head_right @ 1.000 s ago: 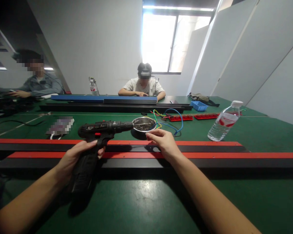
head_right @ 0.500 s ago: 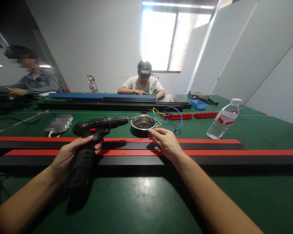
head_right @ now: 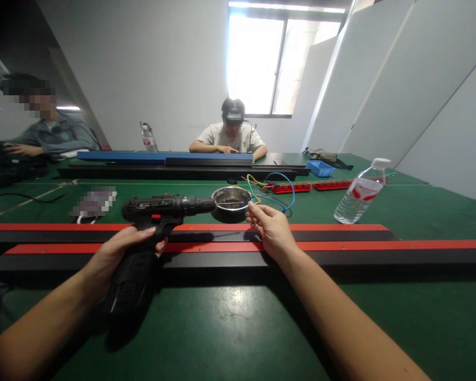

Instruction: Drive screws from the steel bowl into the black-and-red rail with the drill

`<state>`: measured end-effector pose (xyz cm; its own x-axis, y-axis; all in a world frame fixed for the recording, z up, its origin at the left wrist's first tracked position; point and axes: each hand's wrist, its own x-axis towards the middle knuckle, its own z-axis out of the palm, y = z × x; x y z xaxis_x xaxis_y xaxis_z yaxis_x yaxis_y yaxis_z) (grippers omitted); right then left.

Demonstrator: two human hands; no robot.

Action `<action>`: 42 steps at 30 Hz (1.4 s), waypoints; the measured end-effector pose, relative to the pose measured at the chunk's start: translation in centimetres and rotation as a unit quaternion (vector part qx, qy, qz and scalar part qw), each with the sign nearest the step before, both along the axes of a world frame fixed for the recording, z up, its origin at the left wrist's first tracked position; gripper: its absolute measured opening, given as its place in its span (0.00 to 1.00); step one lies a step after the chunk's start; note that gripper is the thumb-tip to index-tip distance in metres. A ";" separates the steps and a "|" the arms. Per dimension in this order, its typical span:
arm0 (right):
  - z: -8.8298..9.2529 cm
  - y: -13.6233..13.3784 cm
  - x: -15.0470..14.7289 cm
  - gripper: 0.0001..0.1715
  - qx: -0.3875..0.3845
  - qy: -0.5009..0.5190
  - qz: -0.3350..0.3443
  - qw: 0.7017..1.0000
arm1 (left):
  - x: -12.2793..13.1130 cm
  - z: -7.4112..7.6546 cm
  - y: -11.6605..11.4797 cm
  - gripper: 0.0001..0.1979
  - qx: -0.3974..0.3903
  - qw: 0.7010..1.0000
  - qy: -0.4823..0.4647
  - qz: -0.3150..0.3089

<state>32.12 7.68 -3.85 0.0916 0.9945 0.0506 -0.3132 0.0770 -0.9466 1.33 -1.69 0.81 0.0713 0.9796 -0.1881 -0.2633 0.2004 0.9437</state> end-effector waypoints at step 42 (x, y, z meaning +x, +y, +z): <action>0.8 -0.6 0.1 0.22 -0.005 0.056 0.061 0.997 | -0.9 -1.4 0.6 0.17 0.017 0.999 0.028 -0.043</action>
